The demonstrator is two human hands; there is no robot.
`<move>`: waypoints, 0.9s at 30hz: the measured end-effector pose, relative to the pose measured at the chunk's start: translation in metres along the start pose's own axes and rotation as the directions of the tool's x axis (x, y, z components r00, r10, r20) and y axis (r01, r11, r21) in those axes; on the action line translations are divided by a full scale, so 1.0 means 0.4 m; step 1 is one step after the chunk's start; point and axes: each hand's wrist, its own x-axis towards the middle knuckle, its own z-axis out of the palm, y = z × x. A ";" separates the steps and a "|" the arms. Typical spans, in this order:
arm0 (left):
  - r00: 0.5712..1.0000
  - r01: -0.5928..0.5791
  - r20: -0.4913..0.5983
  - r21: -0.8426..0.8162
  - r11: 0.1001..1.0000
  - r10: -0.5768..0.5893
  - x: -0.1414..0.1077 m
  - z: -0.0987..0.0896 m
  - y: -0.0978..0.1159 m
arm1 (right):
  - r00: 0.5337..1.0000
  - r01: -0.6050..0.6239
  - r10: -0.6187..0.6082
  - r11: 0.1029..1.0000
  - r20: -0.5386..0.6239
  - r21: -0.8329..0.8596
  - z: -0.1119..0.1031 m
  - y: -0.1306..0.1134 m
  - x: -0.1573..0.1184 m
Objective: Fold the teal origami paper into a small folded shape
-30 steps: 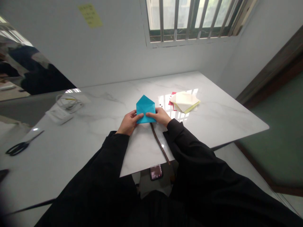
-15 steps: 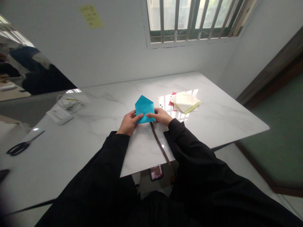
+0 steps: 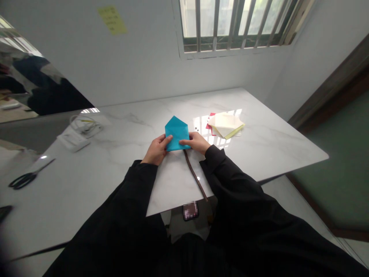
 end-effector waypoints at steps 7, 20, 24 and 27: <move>0.999 -0.028 -0.022 0.031 0.999 0.029 0.003 -0.006 -0.004 | 1.000 -0.018 0.018 1.000 -0.005 0.014 0.001 0.000 -0.001; 0.999 -0.014 -0.040 0.059 0.998 0.016 0.003 -0.009 -0.005 | 1.000 -0.009 0.009 1.000 -0.009 -0.009 0.000 0.004 0.001; 1.000 -0.023 -0.010 0.046 0.999 0.024 -0.001 -0.005 -0.002 | 1.000 0.001 -0.002 1.000 -0.013 -0.005 -0.002 0.012 0.006; 0.999 -0.036 0.035 0.044 0.998 0.035 -0.003 -0.002 -0.002 | 1.000 0.012 -0.013 1.000 -0.018 -0.026 -0.003 0.014 0.007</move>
